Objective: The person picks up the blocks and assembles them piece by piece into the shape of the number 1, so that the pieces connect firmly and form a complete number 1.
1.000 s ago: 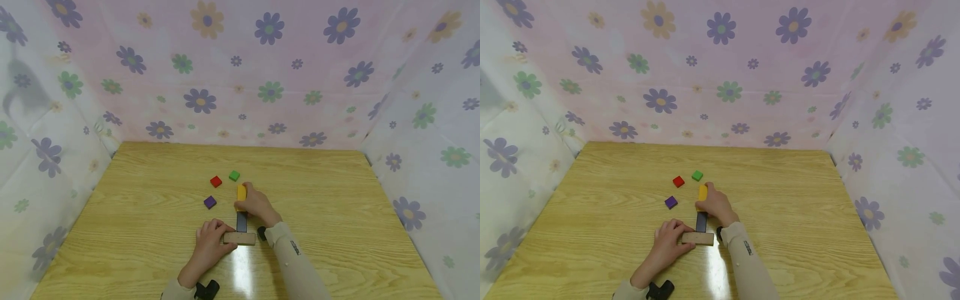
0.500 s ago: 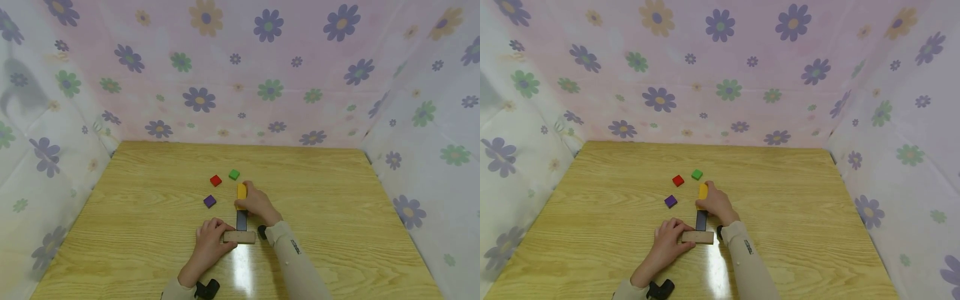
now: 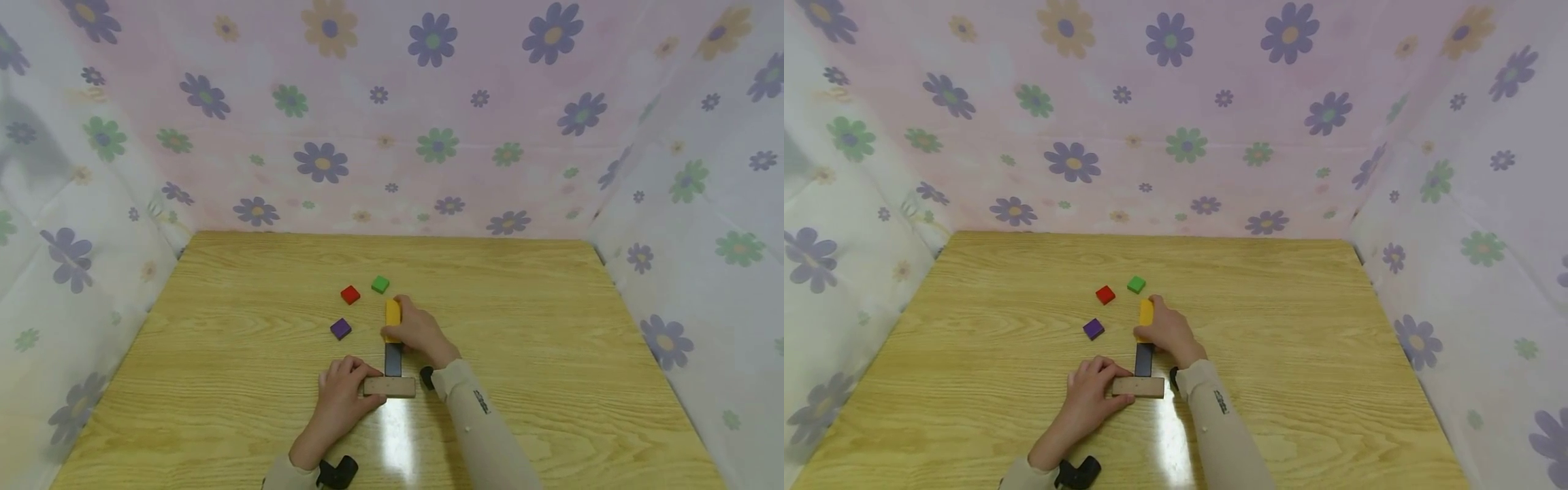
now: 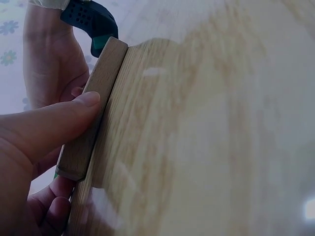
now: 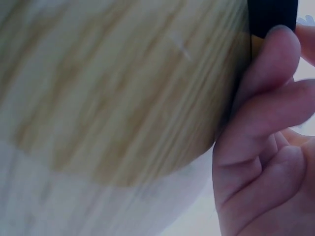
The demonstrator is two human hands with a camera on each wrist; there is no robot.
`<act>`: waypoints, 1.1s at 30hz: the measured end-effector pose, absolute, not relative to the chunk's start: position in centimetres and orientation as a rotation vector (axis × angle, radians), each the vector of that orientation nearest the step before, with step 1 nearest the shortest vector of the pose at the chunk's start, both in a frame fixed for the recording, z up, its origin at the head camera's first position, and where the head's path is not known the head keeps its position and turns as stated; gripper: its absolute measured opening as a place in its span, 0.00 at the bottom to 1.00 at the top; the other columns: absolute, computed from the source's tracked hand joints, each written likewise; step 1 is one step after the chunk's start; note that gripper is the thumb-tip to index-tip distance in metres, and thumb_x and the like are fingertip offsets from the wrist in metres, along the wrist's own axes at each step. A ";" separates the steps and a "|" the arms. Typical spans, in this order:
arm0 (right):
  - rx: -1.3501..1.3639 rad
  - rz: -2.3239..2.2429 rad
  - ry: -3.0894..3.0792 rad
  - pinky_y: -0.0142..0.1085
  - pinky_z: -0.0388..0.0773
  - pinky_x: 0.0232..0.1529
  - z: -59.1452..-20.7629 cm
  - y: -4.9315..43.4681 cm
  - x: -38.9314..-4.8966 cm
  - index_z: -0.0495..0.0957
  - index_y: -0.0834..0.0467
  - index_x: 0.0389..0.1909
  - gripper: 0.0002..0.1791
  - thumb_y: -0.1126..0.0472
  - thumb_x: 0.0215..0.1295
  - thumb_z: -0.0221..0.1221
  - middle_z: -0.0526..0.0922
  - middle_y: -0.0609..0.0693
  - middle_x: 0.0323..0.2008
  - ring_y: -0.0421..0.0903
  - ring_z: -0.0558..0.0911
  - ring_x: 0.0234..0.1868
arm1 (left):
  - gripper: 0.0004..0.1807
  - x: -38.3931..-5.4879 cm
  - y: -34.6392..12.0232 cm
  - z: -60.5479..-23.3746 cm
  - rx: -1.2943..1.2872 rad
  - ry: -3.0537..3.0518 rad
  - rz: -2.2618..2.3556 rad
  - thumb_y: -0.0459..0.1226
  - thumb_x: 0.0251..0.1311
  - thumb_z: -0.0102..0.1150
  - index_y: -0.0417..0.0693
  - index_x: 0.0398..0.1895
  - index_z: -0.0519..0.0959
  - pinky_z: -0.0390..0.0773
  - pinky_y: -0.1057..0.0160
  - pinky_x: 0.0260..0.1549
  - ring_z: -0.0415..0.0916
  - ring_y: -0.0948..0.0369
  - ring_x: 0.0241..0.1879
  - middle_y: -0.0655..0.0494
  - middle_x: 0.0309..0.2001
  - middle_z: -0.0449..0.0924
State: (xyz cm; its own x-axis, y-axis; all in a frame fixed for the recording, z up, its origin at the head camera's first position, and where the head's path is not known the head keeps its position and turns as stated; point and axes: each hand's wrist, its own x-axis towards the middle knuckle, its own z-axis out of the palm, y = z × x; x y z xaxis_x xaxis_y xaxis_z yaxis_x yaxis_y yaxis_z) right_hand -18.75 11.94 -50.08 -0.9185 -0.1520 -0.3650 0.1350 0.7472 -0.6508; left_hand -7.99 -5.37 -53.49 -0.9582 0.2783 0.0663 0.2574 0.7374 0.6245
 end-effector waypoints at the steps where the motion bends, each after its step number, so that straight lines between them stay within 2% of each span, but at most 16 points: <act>1: -0.017 -0.990 2.551 0.36 0.72 0.19 -50.1 11.9 -18.8 0.51 0.51 0.65 0.43 0.48 0.48 0.60 0.73 0.53 0.31 0.45 0.75 0.17 | 0.17 -8.0 -5.4 -53.5 0.446 2.900 1.033 0.54 0.40 0.66 0.68 0.37 0.77 0.50 0.58 0.34 0.57 0.63 0.39 0.67 0.40 0.65; 22: -0.063 -0.962 2.570 0.35 0.71 0.19 -50.1 11.9 -18.4 0.50 0.52 0.66 0.44 0.47 0.51 0.60 0.74 0.52 0.33 0.44 0.75 0.16 | 0.18 -8.0 -5.2 -53.5 0.435 2.930 0.989 0.53 0.37 0.68 0.68 0.36 0.77 0.50 0.58 0.33 0.57 0.62 0.39 0.66 0.39 0.65; 33: -0.075 -0.990 2.572 0.35 0.72 0.20 -50.3 12.1 -18.3 0.48 0.53 0.67 0.46 0.46 0.51 0.61 0.73 0.51 0.33 0.44 0.74 0.19 | 0.18 -8.0 -5.2 -53.4 0.426 2.918 0.971 0.54 0.38 0.68 0.69 0.36 0.76 0.50 0.58 0.33 0.57 0.61 0.40 0.65 0.40 0.65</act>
State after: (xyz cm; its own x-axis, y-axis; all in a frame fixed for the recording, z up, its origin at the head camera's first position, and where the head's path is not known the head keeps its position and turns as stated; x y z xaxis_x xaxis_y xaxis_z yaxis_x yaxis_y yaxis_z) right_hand -18.32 12.11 -50.28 -0.9256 -0.1837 -0.3308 0.0857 0.7499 -0.6560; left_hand -7.99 -5.18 -53.44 -0.9617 0.2693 0.0517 0.2465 0.7667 0.5928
